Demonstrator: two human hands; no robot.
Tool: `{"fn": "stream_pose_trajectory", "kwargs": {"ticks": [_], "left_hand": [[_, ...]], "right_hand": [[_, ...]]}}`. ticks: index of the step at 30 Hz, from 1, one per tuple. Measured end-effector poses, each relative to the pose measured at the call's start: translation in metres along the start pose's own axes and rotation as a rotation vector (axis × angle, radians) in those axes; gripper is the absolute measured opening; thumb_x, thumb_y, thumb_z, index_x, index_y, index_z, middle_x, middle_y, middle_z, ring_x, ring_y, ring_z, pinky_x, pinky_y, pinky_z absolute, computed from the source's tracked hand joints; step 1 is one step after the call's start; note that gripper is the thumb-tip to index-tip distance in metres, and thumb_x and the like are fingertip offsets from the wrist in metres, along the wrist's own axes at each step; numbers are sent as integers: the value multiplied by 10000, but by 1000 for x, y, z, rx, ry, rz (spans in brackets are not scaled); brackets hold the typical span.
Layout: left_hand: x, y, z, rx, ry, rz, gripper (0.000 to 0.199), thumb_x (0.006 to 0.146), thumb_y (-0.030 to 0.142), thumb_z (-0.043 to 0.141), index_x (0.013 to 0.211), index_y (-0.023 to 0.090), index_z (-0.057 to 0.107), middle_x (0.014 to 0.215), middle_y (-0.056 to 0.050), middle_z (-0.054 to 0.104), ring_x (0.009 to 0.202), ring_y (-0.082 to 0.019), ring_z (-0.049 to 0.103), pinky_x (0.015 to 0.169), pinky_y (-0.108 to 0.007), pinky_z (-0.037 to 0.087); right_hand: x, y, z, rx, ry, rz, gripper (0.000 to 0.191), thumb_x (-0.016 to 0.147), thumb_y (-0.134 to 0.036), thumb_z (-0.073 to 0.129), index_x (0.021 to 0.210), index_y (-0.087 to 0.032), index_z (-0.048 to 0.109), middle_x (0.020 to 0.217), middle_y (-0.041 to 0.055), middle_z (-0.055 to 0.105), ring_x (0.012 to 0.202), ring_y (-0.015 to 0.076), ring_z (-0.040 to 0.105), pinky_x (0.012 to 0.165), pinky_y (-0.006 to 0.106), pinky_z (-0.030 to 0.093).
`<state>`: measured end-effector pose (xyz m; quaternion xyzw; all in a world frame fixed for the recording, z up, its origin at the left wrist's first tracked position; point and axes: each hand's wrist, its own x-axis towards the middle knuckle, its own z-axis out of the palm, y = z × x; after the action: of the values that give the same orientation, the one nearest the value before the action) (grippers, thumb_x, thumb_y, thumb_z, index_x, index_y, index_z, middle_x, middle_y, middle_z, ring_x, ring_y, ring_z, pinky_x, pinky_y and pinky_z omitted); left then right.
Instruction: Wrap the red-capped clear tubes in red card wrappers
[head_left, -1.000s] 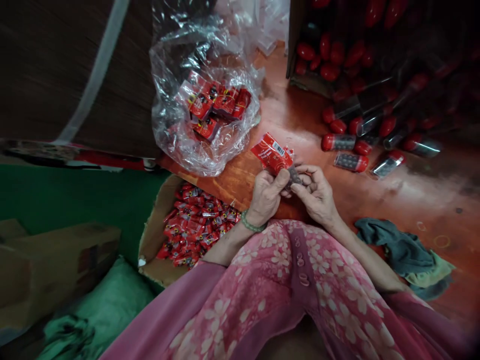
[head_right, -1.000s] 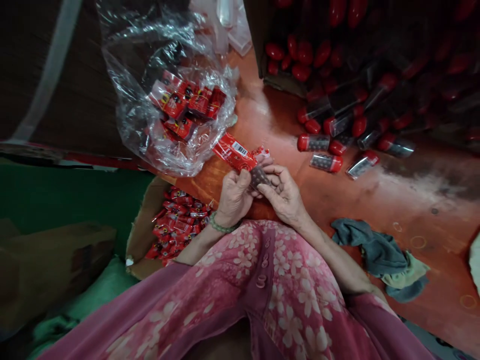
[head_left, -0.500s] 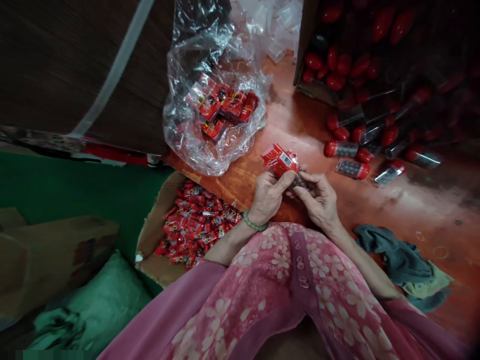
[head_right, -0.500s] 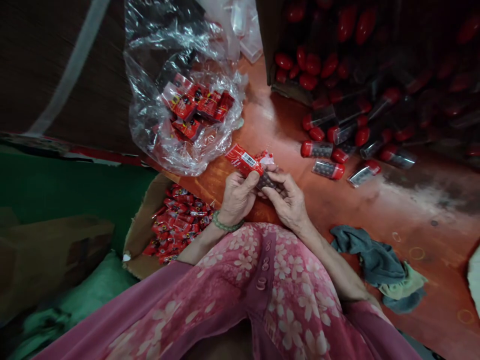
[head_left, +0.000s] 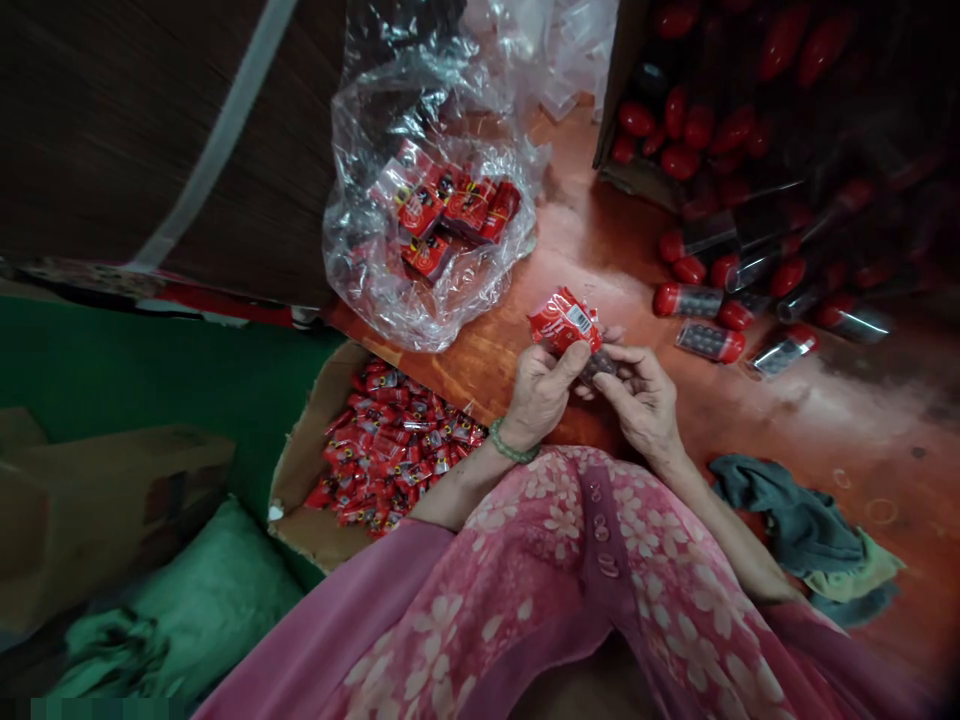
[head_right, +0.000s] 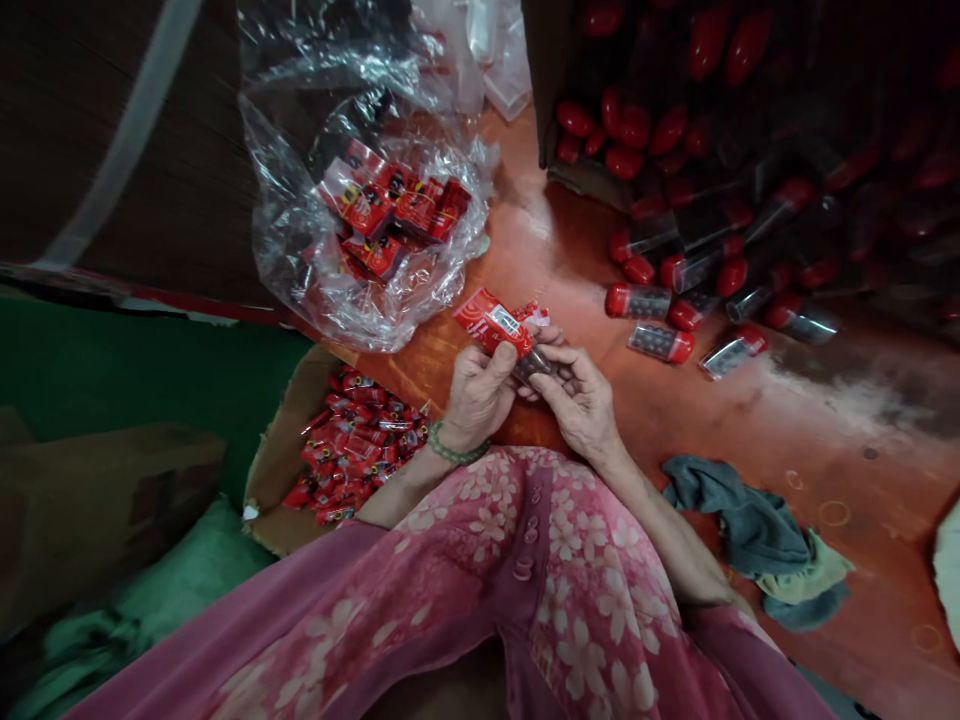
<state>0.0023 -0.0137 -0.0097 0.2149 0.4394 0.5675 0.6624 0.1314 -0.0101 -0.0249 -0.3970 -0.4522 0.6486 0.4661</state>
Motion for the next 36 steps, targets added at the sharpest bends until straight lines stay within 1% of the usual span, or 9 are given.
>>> {"fn": "stream_pose_trajectory", "kwargs": {"ticks": [5,8,11,13,18,23,25,30,36], "left_hand": [[5,7,1,-40,36,42,428,708,537,862,933,182,780,986,-91,803,949,-233,763,812,-316,610],[7,7,0,-67,78,-16,413,685,519,882,890,174,781,943,-90,802,981,-262,767,878,-361,615],[9,8,-3,-71,45,-42,404,680,513,886,858,167,778,965,-101,800,1033,-289,759,925,-391,608],[9,10,-6,-68,9,-50,404,666,514,894,868,186,772,1005,-97,800,1094,-304,741,947,-410,602],[8,17,-9,-39,-65,-54,416,651,505,907,906,204,777,1087,-106,791,1148,-308,716,941,-404,596],[9,11,-8,3,-71,-86,395,731,499,847,967,187,795,1089,-107,795,786,-205,739,611,-281,559],[10,7,-7,9,-29,-108,396,718,501,853,935,174,803,1034,-99,803,720,-183,722,577,-262,535],[12,8,-5,-31,16,-122,378,696,504,868,868,174,804,956,-86,809,927,-240,763,794,-307,600],[15,14,-9,-135,39,-131,418,622,502,919,870,190,793,927,-84,805,1055,-296,750,929,-409,604]], "right_hand": [[-1,5,0,-49,37,-10,237,881,-347,754,1084,-264,662,973,-16,737,722,123,758,703,276,668],[0,6,0,-206,59,-83,214,895,-362,736,1080,-266,687,979,-1,742,755,136,749,708,286,663],[1,5,-3,-390,67,-259,177,898,-289,729,1073,-272,723,936,16,767,819,170,754,778,318,652],[1,3,-4,-414,66,-294,183,895,-255,731,1076,-282,735,952,20,780,857,183,760,821,336,646],[2,-2,-4,-143,41,-59,192,886,-335,752,1065,-278,710,929,-7,764,743,153,761,725,313,669],[6,-2,-3,-4,-16,67,272,863,-405,775,1053,-250,656,865,-21,761,641,128,749,639,270,660],[6,0,-2,-27,15,88,298,860,-417,774,1060,-250,628,897,-19,758,661,118,746,661,261,662],[4,-2,4,-119,78,28,306,864,-411,762,1098,-280,613,1110,2,733,864,130,747,709,250,669],[4,-1,4,-226,38,-14,270,900,-408,726,1120,-276,642,915,-16,741,694,124,714,678,269,659]]}}
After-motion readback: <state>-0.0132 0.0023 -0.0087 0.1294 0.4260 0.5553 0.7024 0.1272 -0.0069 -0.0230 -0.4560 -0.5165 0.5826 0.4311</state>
